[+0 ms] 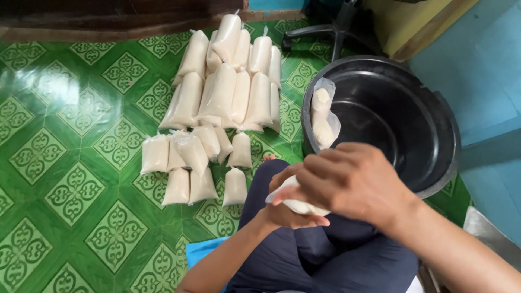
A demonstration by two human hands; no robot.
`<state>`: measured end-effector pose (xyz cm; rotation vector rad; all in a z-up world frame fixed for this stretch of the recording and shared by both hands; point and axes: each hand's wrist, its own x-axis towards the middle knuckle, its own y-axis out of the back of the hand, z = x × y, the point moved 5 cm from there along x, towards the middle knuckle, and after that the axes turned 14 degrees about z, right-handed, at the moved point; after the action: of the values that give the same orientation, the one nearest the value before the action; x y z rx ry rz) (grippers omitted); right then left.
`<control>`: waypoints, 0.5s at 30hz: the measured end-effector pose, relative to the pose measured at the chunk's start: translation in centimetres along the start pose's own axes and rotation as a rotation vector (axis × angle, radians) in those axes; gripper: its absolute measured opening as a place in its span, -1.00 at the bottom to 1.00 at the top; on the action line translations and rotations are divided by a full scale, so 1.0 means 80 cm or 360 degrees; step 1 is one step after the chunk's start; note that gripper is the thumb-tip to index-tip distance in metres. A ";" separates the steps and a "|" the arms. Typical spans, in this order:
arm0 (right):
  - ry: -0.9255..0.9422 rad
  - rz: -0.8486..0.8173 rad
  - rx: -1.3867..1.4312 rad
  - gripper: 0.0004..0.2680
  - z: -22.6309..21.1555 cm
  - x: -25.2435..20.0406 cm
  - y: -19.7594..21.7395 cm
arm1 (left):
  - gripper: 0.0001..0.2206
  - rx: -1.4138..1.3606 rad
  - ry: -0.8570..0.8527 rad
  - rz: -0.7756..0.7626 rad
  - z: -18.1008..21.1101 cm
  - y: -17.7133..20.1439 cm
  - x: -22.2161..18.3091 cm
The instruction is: The person is sealing and tying plastic bags filled with a white substance, likely rice or flour, while sitting on the floor.
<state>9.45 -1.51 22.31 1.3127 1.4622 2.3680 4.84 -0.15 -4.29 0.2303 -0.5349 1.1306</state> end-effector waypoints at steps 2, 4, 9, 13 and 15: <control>-0.0081 -0.0009 0.0000 -0.91 0.016 -0.011 0.001 | -0.54 -0.0157 -0.0054 0.0145 0.066 0.007 0.045; -0.0156 -0.0019 0.0009 -0.77 0.025 -0.021 0.001 | -0.39 -0.0309 -0.0105 0.0299 0.107 0.016 0.070; -0.0714 -0.0163 0.0040 -0.71 0.050 -0.051 -0.004 | -0.53 -0.0253 0.0173 0.0247 0.116 0.020 0.070; -0.0832 -0.0242 0.0017 -0.49 0.049 -0.043 0.004 | -0.53 -0.0227 0.0228 0.0212 0.129 0.024 0.069; -0.0658 -0.0048 0.0034 -0.33 0.035 -0.026 0.013 | -0.52 -0.0053 0.0274 0.0153 0.135 0.024 0.070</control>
<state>13.02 -1.06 22.30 1.6452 1.3684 1.9101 1.79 0.38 7.64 0.0778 -0.4148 1.2210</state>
